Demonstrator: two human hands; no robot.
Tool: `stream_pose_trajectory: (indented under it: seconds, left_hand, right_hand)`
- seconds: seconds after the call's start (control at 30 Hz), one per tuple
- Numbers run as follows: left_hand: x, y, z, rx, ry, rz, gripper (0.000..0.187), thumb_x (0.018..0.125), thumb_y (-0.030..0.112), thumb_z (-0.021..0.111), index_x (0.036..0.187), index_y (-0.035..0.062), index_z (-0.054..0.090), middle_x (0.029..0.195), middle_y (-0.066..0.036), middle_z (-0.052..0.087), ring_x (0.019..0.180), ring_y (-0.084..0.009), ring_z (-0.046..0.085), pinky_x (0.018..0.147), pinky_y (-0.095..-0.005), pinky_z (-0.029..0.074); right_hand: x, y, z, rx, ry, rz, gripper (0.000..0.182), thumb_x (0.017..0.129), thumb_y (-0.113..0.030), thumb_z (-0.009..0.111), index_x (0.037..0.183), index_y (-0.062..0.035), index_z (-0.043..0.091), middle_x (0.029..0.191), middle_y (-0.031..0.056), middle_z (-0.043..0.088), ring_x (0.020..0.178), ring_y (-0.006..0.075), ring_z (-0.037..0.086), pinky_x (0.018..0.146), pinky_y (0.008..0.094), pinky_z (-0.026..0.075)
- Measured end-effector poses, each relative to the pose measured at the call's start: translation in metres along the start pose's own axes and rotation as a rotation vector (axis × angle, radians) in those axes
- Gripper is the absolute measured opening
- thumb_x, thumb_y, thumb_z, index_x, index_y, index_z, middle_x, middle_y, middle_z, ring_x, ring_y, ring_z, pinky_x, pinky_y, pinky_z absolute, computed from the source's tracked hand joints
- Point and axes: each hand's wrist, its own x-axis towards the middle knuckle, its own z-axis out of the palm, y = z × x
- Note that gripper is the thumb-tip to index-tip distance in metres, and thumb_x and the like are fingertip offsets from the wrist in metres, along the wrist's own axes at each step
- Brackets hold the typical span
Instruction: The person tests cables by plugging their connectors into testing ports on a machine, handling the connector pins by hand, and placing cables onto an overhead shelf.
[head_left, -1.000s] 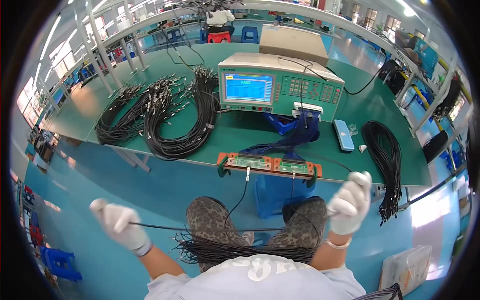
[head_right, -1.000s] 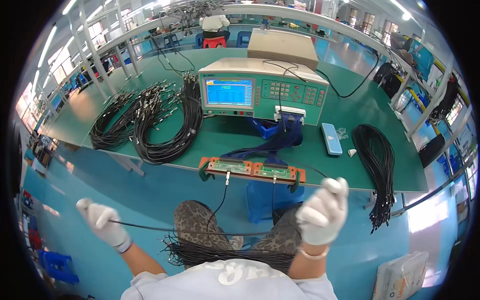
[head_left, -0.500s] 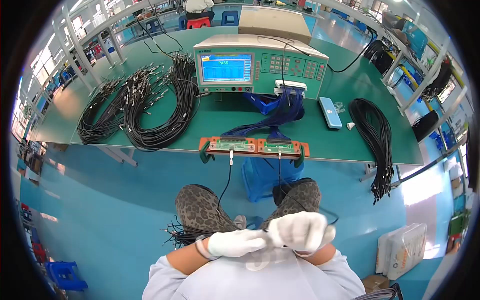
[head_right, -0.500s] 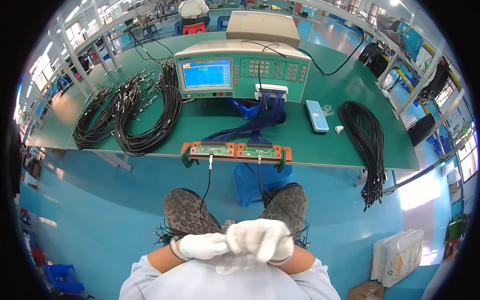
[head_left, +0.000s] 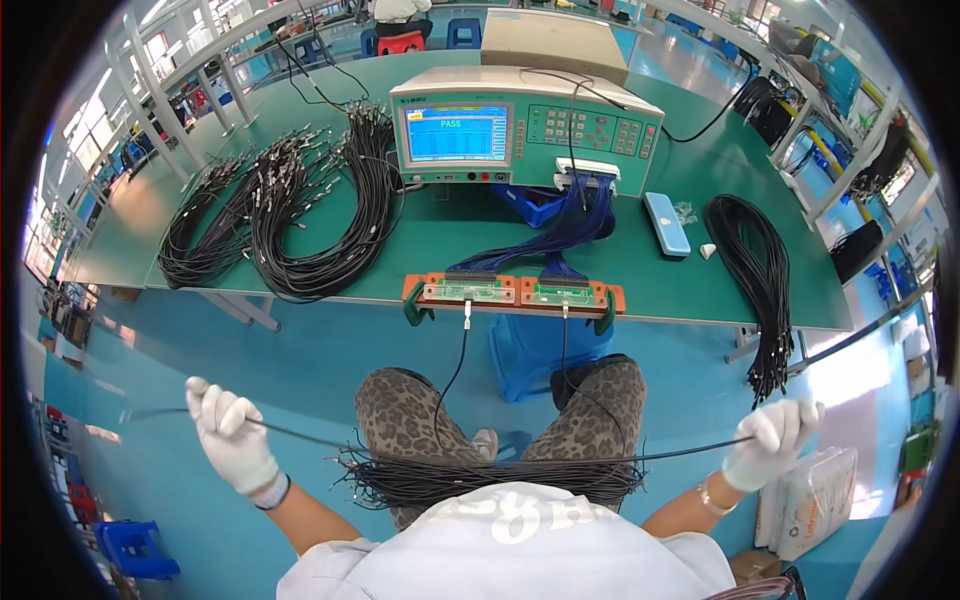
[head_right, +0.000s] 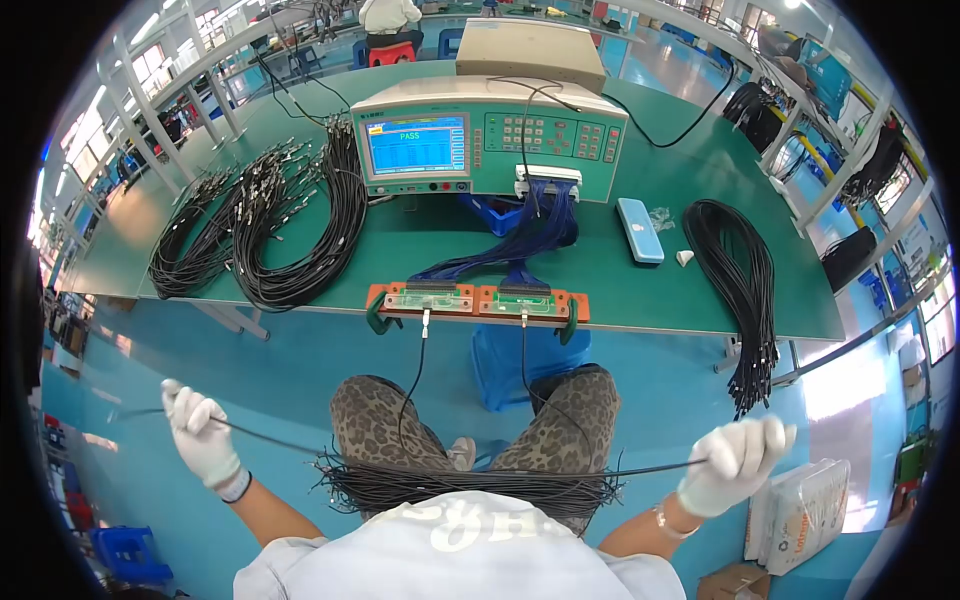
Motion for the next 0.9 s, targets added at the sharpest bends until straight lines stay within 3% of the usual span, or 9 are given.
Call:
stream_pose_trajectory:
  seconds: [0.03,0.1,0.17,0.4,0.43,0.5,0.67,0.8,0.9]
  left_hand:
    - [0.01,0.007,-0.018,0.01,0.151,-0.034,0.022,0.093,0.018,0.034,0.086,0.0083,0.052,0.058,0.002,0.032,0.045,-0.0073,0.02,0.037,-0.021,0.022]
    - [0.026,0.017,-0.059,0.025,0.45,-0.097,0.025,0.093,0.022,0.034,0.081,0.0093,0.053,0.055,0.003,0.032,0.042,-0.0073,0.019,0.036,-0.0213,0.022]
    - [0.028,0.018,-0.104,0.166,0.566,0.086,0.031,0.092,0.035,0.04,0.079,0.0099,0.051,0.055,0.003,0.033,0.041,-0.0093,0.02,0.035,-0.022,0.019]
    - [0.025,0.049,-0.276,0.666,0.501,0.227,0.014,0.087,0.013,0.037,0.09,0.0085,0.05,0.066,-0.003,0.051,0.046,-0.0179,0.042,0.04,-0.0272,0.034]
    - [0.042,0.019,-0.261,0.652,0.463,0.18,0.014,0.087,0.013,0.037,0.09,0.0085,0.05,0.066,-0.003,0.051,0.046,-0.0179,0.042,0.04,-0.0272,0.034]
    - [0.05,0.052,-0.323,0.624,0.321,0.057,0.014,0.087,0.012,0.037,0.094,0.0076,0.049,0.067,-0.002,0.049,0.046,-0.0164,0.041,0.04,-0.0263,0.034]
    - [0.087,-0.103,-0.26,0.514,0.038,-0.195,0.018,0.088,0.01,0.038,0.103,0.0053,0.046,0.067,0.0,0.045,0.048,-0.0127,0.039,0.041,-0.024,0.034]
    - [0.062,-0.09,-0.192,0.531,-0.061,-0.142,0.024,0.088,0.009,0.038,0.11,0.0036,0.045,0.067,0.001,0.041,0.049,-0.0097,0.037,0.042,-0.0222,0.034]
    - [0.027,-0.047,-0.143,0.59,-0.063,-0.019,0.028,0.089,0.007,0.039,0.116,0.0022,0.043,0.067,0.002,0.039,0.05,-0.0075,0.035,0.042,-0.0208,0.034]
  right_hand:
    - [0.001,-0.01,-0.009,0.001,0.004,0.0,0.039,0.098,-0.03,0.033,0.082,-0.0037,0.057,0.045,-0.0036,0.036,0.036,0.0033,0.02,0.035,0.0212,0.024]
    - [0.003,-0.028,-0.038,-0.248,0.415,-0.086,0.039,0.098,-0.032,0.033,0.09,-0.0032,0.058,0.046,-0.005,0.031,0.037,0.0028,0.017,0.032,0.0209,0.02]
    - [-0.005,-0.053,-0.084,-0.525,0.578,-0.274,0.034,0.097,-0.032,0.038,0.099,-0.0051,0.058,0.051,-0.0043,0.031,0.038,0.0057,0.019,0.03,0.0205,0.017]
    - [-0.022,-0.072,-0.158,-0.641,1.007,-0.372,0.02,0.092,-0.028,0.046,0.103,-0.0124,0.053,0.056,-0.0046,0.038,0.038,0.0046,0.023,0.029,0.0195,0.019]
    - [-0.023,-0.084,-0.166,-0.557,1.053,-0.382,0.02,0.091,-0.026,0.047,0.104,-0.0116,0.052,0.057,-0.0048,0.037,0.038,0.0049,0.023,0.03,0.0196,0.019]
    - [-0.03,-0.092,-0.168,-0.471,1.008,-0.377,0.017,0.09,-0.021,0.047,0.104,-0.0116,0.052,0.056,-0.0055,0.037,0.037,0.0057,0.024,0.031,0.0204,0.021]
    - [-0.025,-0.069,-0.147,-0.776,0.945,-0.452,0.022,0.092,-0.021,0.048,0.105,-0.0053,0.056,0.06,-0.0022,0.044,0.041,0.0043,0.03,0.034,0.02,0.026]
    - [-0.014,-0.028,-0.137,-0.837,0.829,-0.321,0.02,0.092,-0.021,0.049,0.1,-0.0049,0.058,0.06,-0.0029,0.044,0.043,0.0033,0.029,0.036,0.0181,0.025]
    - [-0.003,0.022,-0.117,-1.044,0.8,-0.053,0.02,0.094,-0.021,0.046,0.101,-0.0061,0.058,0.062,-0.0028,0.044,0.043,0.0031,0.028,0.035,0.0173,0.021]
